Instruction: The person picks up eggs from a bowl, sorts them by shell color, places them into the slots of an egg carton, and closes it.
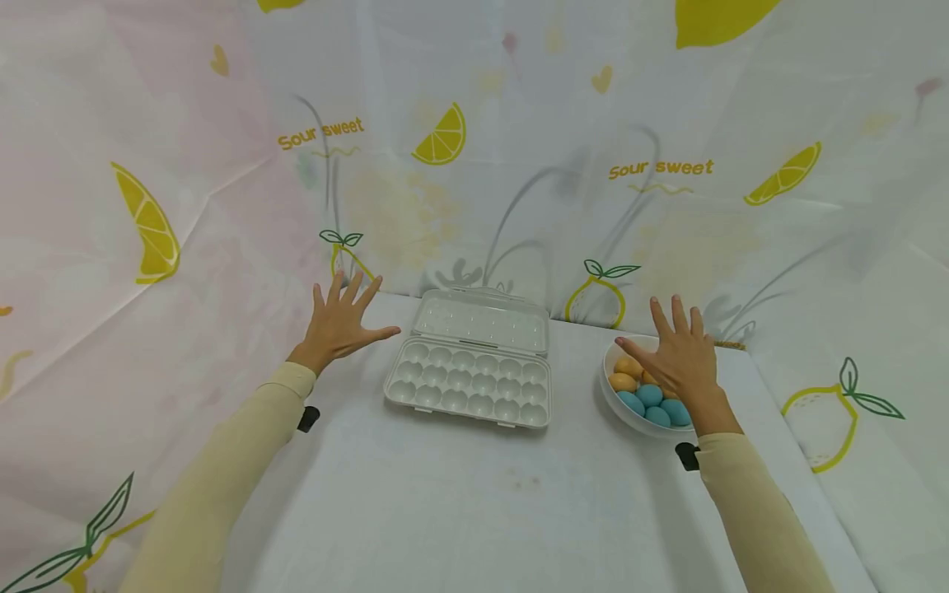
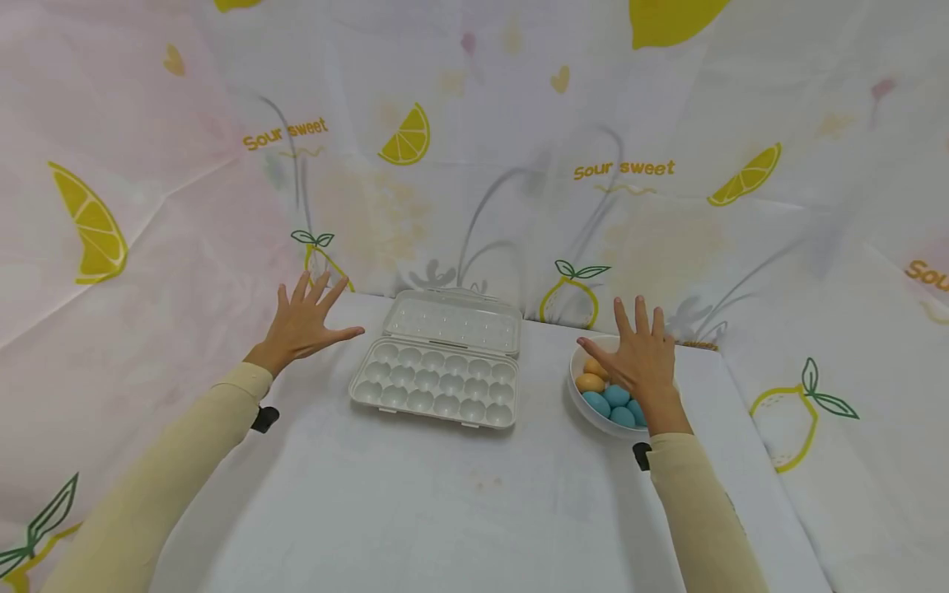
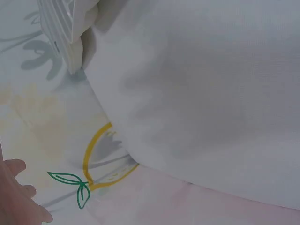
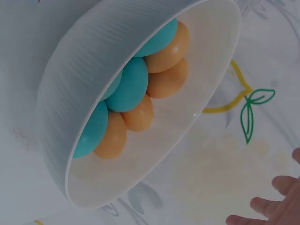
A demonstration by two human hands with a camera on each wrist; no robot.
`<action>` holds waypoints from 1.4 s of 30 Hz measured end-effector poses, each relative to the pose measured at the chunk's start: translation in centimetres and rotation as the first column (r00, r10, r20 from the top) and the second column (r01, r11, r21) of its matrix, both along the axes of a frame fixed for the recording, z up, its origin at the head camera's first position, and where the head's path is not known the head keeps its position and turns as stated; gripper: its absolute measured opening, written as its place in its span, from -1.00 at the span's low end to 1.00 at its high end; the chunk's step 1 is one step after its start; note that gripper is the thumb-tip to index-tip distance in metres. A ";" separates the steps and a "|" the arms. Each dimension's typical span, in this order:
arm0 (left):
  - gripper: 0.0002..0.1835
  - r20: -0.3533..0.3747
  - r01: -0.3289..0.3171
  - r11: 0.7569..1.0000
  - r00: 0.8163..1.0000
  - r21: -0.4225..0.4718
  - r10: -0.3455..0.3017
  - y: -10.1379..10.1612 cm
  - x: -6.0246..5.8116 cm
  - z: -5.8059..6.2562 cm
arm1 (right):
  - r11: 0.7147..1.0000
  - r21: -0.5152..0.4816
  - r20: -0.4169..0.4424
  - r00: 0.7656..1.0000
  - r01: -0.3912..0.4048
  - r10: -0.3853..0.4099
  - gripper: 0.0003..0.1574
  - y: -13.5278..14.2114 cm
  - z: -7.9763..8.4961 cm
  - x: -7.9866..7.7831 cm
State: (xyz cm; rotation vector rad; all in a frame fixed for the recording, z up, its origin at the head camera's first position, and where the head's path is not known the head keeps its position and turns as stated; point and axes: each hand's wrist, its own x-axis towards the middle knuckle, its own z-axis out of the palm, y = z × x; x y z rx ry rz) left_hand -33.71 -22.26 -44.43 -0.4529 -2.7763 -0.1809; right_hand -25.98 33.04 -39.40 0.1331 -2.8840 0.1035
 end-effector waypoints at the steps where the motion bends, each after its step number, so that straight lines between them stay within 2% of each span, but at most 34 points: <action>1: 0.13 0.001 0.000 1.000 1.000 0.000 0.000 0.0 0.0 0.0 | 1.000 0.000 0.004 1.000 0.002 -0.002 0.23 0.1 0.0 0.0; 5: 0.12 0.014 0.004 1.000 1.000 -0.006 -0.004 0.0 0.0 0.1 | 1.000 0.001 0.003 1.000 0.003 -0.003 0.24 0.2 0.1 0.0; 9: 0.08 0.001 0.033 0.999 0.999 0.026 -0.033 0.0 0.1 0.1 | 1.000 -0.019 -0.024 1.000 -0.004 0.004 0.18 0.3 0.1 0.1; 12: -0.14 -0.042 0.079 0.993 0.996 0.090 -0.075 -0.1 0.0 -0.2 | 0.997 -0.077 -0.065 0.998 -0.015 0.010 0.04 0.3 -0.1 0.1; 15: -0.50 -0.056 0.116 0.978 0.993 0.171 -0.108 -0.3 0.1 -0.5 | 0.987 -0.156 -0.101 0.995 -0.030 0.014 -0.11 0.3 -0.3 0.0; 18: -0.75 -0.001 0.105 0.964 0.994 0.244 -0.108 -0.1 0.7 -0.6 | 0.972 -0.230 -0.114 0.993 -0.046 0.020 -0.25 0.2 -0.4 -0.1; 22: -0.80 0.120 0.060 0.942 0.987 0.331 -0.105 0.2 1.6 -1.3 | 0.949 -0.310 -0.078 0.996 -0.065 0.043 -0.39 0.3 -0.6 -0.2; 25: -0.77 0.237 0.008 0.928 0.966 0.373 -0.104 0.5 2.3 -2.3 | 0.936 -0.346 -0.038 0.998 -0.065 0.056 -0.46 0.6 -0.8 -0.4; 29: -0.75 0.358 -0.048 0.906 0.926 0.420 -0.116 1.0 3.0 -3.4 | 0.923 -0.381 0.036 0.997 -0.055 0.074 -0.52 0.7 -1.1 -1.0; 32: -0.74 0.416 -0.070 0.882 0.897 0.465 -0.148 1.3 3.4 -4.0 | 0.921 -0.389 0.117 0.989 -0.038 0.090 -0.53 0.6 -1.2 -1.4; 36: -0.71 0.456 -0.092 0.848 0.870 0.523 -0.187 1.6 3.9 -4.8 | 0.933 -0.359 0.248 0.964 0.005 0.090 -0.52 0.5 -1.3 -2.0; 38: -0.68 0.472 -0.114 0.817 0.857 0.565 -0.207 1.7 4.1 -5.3 | 0.939 -0.343 0.314 0.945 0.027 0.088 -0.51 0.5 -1.4 -2.3; 40: -0.66 0.489 -0.141 0.777 0.840 0.613 -0.233 1.8 4.2 -5.8 | 0.943 -0.331 0.368 0.926 0.043 0.088 -0.50 0.6 -1.5 -2.6; 42: -0.63 0.510 -0.183 0.722 0.819 0.667 -0.264 1.9 4.5 -6.2 | 0.942 -0.331 0.409 0.908 0.049 0.096 -0.48 0.6 -1.8 -2.8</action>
